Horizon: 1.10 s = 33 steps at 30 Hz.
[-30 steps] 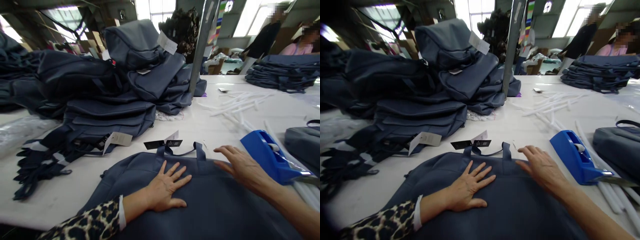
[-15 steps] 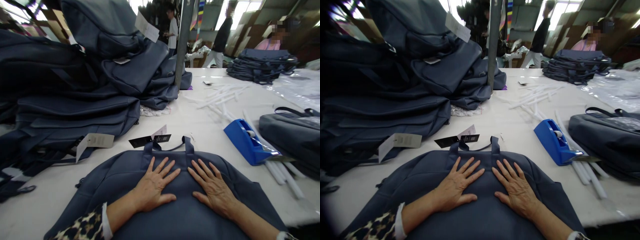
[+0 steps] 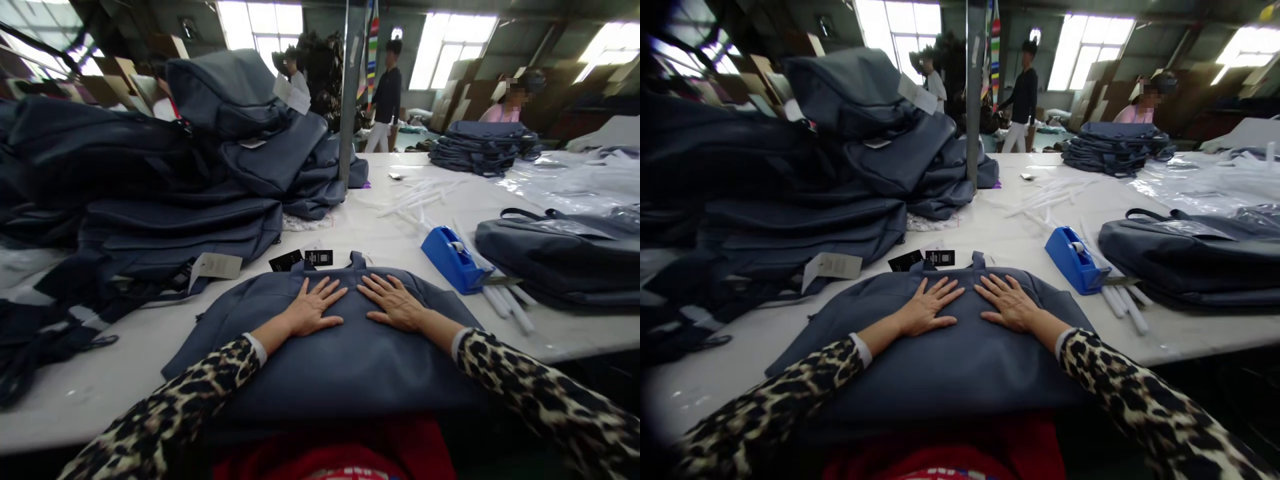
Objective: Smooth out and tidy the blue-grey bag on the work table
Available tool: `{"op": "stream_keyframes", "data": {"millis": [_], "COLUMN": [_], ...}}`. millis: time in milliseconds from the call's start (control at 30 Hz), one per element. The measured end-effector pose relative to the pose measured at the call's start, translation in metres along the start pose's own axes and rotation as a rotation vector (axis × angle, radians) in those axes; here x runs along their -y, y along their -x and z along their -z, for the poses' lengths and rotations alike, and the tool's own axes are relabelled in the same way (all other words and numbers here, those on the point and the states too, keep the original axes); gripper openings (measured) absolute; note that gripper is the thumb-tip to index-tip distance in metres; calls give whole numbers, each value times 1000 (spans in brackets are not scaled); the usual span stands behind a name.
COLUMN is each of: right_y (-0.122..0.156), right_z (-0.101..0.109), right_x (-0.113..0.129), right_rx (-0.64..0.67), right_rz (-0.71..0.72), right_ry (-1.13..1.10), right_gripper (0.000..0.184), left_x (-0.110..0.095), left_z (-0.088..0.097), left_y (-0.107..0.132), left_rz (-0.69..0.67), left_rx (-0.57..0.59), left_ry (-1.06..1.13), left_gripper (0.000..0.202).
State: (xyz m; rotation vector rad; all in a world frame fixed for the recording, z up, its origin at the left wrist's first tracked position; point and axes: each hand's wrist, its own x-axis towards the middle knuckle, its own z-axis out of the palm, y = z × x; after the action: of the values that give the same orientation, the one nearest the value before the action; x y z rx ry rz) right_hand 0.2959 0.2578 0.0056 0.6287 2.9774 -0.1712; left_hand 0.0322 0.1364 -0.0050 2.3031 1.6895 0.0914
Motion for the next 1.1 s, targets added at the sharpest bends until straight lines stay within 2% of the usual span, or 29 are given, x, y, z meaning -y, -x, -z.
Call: {"op": "stream_keyframes", "data": {"millis": [100,167,233,300,400,467,567,667,733,833,933,1000,1100], "right_y": [0,15,40,66,91,95,94,93,93,93,105,127,178], "right_z": [22,33,33,19,-13,-29,-36,-33,-31,-23,-6,5,1], "right_x": [9,25,43,59,71,72,68,66,68,74,74,65,37], "right_rx": [43,48,10,-60,-170,-206,-226,-252,-276,-336,-464,-629,-939], "right_rz": [-25,-67,-104,-160,-276,-311,-306,-296,-289,-274,-233,-246,-440], "right_ry": [7,18,17,-30,-140,-181,-218,-258,-289,-346,-427,-499,-651], "right_gripper": [73,77,82,83,78,76,74,74,74,70,58,50,41], "left_x": [0,-2,-3,-3,2,6,7,-10,-29,-55,-63,-59,-51], "left_z": [1,2,2,1,-2,-3,-3,-7,-16,-35,-47,-49,-47], "left_y": [-1,1,3,3,-1,-4,-7,0,11,28,35,35,33], "left_rz": [-1,-17,-32,-38,-30,-19,16,13,-71,-185,-190,-191,-203], "left_rx": [-10,-17,-24,-28,-16,-4,6,-65,-99,-81,-72,-62,-70], "left_ry": [-21,-43,-61,-71,-95,-127,-194,-268,-288,-337,-391,-400,-393], "left_gripper": [75,74,72,71,69,68,67,65,62,61,61,61,61]}}
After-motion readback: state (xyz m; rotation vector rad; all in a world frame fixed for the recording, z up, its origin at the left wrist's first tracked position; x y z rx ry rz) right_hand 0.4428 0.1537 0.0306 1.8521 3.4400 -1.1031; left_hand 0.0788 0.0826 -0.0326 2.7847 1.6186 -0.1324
